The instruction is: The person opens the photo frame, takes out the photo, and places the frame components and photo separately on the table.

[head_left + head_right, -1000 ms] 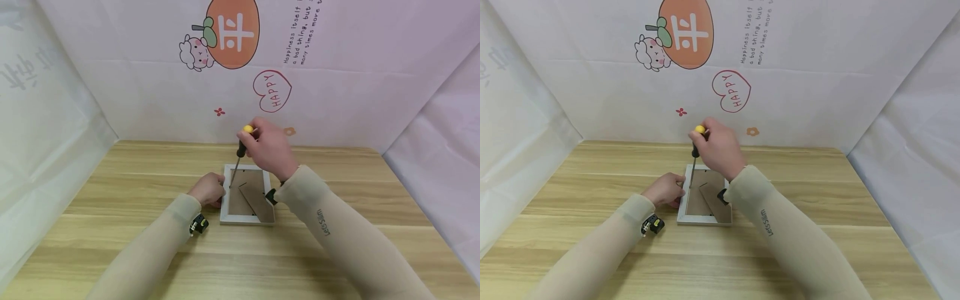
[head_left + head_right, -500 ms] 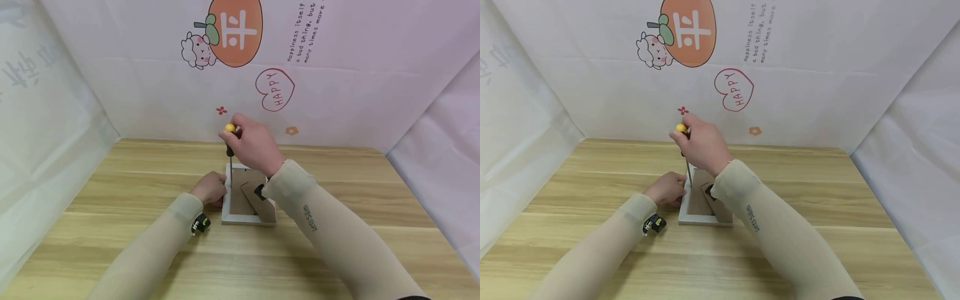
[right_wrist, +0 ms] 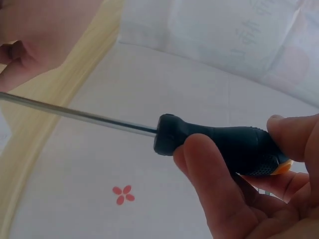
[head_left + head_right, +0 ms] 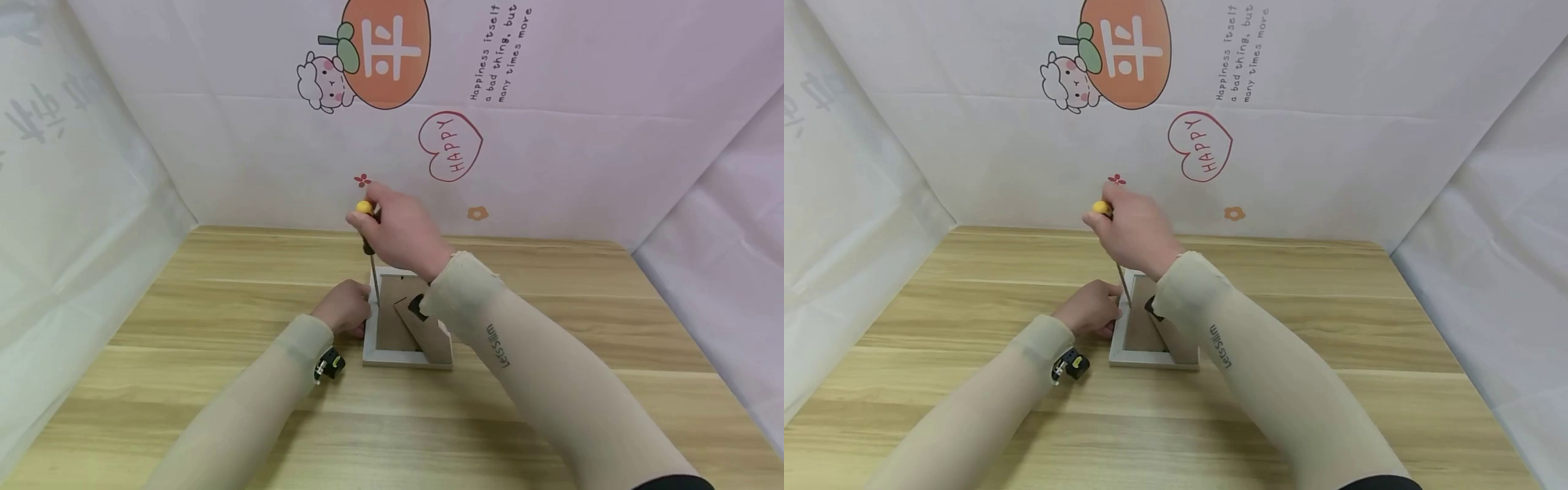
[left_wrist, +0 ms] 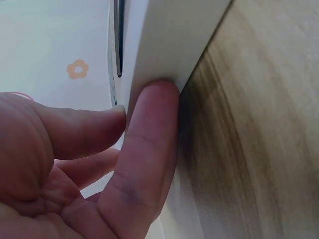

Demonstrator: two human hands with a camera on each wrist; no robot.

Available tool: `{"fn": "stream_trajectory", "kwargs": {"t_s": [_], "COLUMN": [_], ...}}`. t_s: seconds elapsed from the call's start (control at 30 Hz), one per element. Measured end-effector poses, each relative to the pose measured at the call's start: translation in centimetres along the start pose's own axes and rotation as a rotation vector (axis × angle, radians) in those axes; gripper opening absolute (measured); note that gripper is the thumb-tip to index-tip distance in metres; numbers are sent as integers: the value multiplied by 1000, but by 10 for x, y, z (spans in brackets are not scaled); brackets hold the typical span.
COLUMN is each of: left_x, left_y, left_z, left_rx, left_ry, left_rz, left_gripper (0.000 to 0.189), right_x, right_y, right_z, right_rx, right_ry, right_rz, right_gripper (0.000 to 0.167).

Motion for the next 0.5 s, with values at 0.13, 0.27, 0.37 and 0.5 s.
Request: {"fn": "stream_trajectory", "kwargs": {"t_s": [0.13, 0.27, 0.37, 0.5], "left_x": [0, -1, -2, -3], "left_y": [0, -2, -3, -4], "left_z": [1, 1, 0, -1], "left_rx": [-11, -9, 0, 20], "left_ry": [-24, -31, -11, 14], "left_rz": [-9, -16, -12, -7], "left_gripper": [22, 22, 26, 31], "right_x": [8, 15, 19, 21], "right_y": [9, 16, 18, 15], "right_z": [16, 30, 37, 38], "right_rx": [-55, -117, -138, -134], "right_ry": [-96, -178, -211, -212], "right_rz": [4, 0, -7, -15], "right_gripper": [24, 24, 24, 25]}}
Point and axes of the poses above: each hand's wrist, its own y-axis away from the middle knuckle, its own x-axis out of the back of the hand, z = x × y, the point moved 2 cm from there along -y, towards the middle knuckle, and after that the axes turned 9 degrees about -x, right-handed, at the moved point
